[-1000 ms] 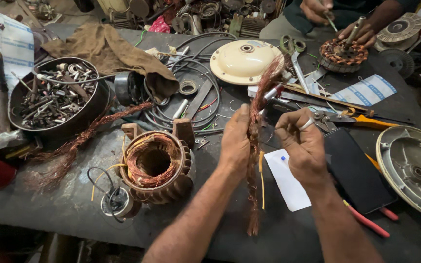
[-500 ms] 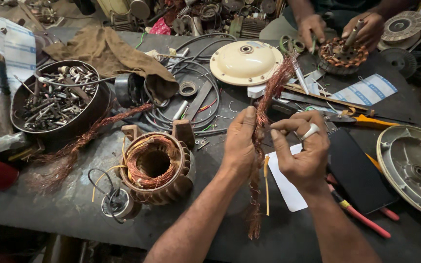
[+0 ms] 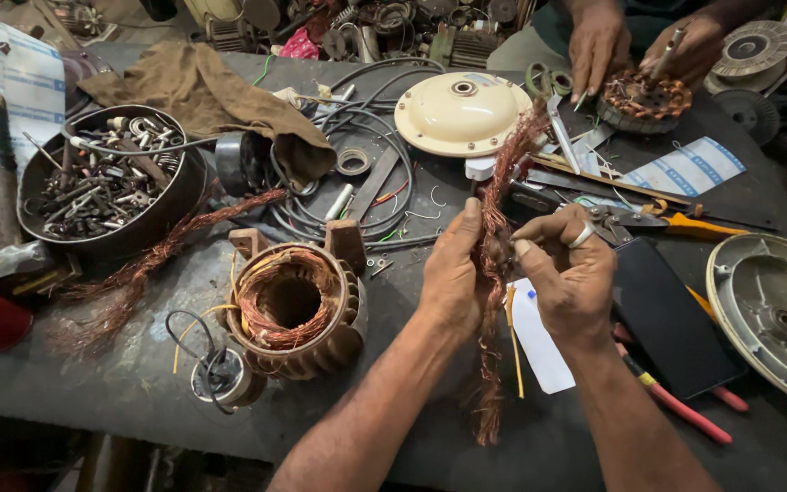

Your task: The person twists copper wires together by hand at a cluttered workbench. They briefly write on a piece of paper with a pen, then resume twisting the wires. Various tools and disassembled motor parts are visible on the table.

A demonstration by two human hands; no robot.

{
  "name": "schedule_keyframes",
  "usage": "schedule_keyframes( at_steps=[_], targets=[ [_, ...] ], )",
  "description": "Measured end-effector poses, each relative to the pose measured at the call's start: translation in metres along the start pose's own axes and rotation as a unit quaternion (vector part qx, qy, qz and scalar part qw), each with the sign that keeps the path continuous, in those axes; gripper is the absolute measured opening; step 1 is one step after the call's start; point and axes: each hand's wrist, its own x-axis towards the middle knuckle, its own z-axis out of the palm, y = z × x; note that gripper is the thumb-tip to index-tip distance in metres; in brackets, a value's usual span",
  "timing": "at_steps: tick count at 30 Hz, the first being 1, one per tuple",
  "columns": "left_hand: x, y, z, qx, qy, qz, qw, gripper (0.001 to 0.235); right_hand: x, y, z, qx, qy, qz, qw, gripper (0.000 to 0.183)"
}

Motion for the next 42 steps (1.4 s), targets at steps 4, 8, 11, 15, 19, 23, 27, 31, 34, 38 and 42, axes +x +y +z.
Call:
schedule_keyframes(
  at_steps=[4,8,11,15,19,23,27,31,34,38,42],
  targets=[
    [-0.001,0.001,0.002,-0.02,0.009,-0.014,1.0,0.035,0.001,-0.006,0.003,-0.1,0.009,-0.039,0.994,0.005],
    [-0.003,0.001,0.005,-0.048,-0.009,-0.026,0.998,0.036,0.001,-0.016,0.008,-0.145,0.011,-0.084,0.986,0.006],
    [-0.004,0.001,0.004,-0.022,0.006,-0.048,0.999,0.037,0.0,-0.022,0.012,-0.156,0.025,-0.091,0.983,0.007],
    [-0.004,0.003,0.005,-0.001,0.003,-0.02,1.0,0.036,0.0,-0.026,0.015,-0.178,0.047,-0.098,0.978,0.009],
    [-0.005,0.006,0.006,0.007,0.008,-0.019,1.0,0.036,-0.001,-0.027,0.015,-0.227,0.056,-0.121,0.965,0.011],
    [-0.006,0.007,0.01,0.037,-0.02,0.015,0.999,0.036,-0.001,-0.028,0.013,-0.283,0.05,-0.144,0.947,0.016],
    [-0.007,0.006,0.008,0.026,0.008,-0.009,1.0,0.035,0.0,-0.031,0.009,-0.292,0.018,-0.141,0.946,0.023],
    [-0.003,0.005,0.005,0.037,0.008,0.009,0.999,0.036,0.004,-0.033,0.004,-0.295,-0.006,-0.166,0.941,0.027],
    [-0.001,0.003,0.003,0.094,0.001,0.047,0.994,0.037,0.006,-0.031,0.0,-0.294,-0.002,-0.161,0.942,0.029],
    [-0.001,0.0,0.003,0.097,-0.007,0.081,0.992,0.034,0.006,-0.025,0.001,-0.155,-0.006,-0.081,0.985,0.023],
    [-0.002,0.003,0.008,0.137,-0.003,0.125,0.983,0.032,0.001,-0.02,0.004,-0.157,0.035,-0.071,0.984,0.015]
  ],
)
